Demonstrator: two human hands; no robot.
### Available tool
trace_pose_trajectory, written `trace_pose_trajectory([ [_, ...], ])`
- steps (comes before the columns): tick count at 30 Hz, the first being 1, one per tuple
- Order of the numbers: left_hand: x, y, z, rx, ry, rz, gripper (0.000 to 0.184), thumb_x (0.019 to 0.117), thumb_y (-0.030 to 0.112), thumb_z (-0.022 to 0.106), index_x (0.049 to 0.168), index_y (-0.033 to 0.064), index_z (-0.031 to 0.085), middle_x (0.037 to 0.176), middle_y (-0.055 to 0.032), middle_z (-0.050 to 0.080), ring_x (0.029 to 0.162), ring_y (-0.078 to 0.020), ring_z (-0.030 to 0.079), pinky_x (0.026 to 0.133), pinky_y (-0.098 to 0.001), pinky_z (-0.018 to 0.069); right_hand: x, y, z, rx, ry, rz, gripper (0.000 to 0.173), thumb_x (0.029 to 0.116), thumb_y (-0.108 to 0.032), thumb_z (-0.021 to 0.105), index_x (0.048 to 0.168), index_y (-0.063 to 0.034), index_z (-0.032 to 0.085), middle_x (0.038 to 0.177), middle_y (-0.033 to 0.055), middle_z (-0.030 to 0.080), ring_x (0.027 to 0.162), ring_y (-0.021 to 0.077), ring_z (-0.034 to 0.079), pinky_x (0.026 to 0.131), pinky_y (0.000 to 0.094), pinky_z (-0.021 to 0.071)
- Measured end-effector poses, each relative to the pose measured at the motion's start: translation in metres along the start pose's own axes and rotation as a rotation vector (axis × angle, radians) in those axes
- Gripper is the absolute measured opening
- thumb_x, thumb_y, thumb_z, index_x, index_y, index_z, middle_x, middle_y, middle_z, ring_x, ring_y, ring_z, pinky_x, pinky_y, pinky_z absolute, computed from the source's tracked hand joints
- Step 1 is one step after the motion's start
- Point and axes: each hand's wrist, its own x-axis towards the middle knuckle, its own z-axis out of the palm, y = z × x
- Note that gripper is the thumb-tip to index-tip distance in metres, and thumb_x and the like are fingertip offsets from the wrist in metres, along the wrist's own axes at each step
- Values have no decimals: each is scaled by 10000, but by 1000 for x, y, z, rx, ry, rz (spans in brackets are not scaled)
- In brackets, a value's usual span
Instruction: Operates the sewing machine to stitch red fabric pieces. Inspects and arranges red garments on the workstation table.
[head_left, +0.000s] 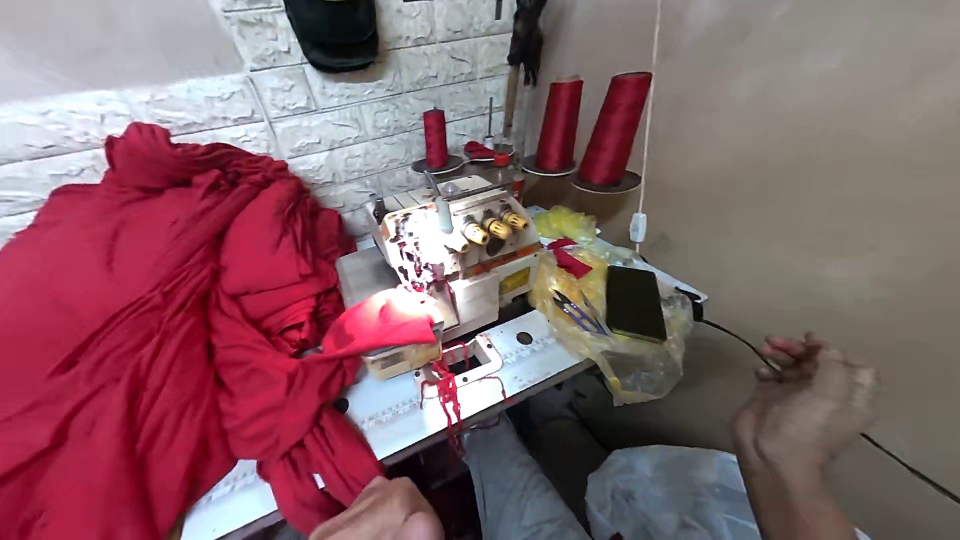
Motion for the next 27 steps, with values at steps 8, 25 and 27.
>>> trace_pose_trajectory([
  [8, 44, -28, -5, 677, 228, 2, 272, 1043, 268, 532, 1033, 62, 710, 915, -2, 692, 787, -24, 640, 702, -196, 541, -64, -24, 136, 40, -818, -227, 182, 1010, -164, 592, 1046, -28, 706, 993, -4, 729, 927, 50, 689, 849, 262, 581],
  [25, 128, -64, -27, 866, 174, -314, 270, 1019, 281, 605, 888, 91, 745, 811, -17, 693, 773, -114, 652, 734, -375, 513, -123, -17, 226, -214, -898, -352, 371, 949, -432, 648, 1103, -127, 794, 1102, 75, 714, 1090, 284, 620, 917, 519, 459],
  [27, 126, -65, -29, 828, 195, -311, 247, 1021, 290, 609, 919, 115, 750, 826, 19, 700, 778, -56, 651, 741, -317, 519, -124, -17, 231, -206, -890, -363, 366, 947, -453, 648, 1067, -142, 799, 1108, 59, 715, 1097, 279, 616, 914, 522, 454],
])
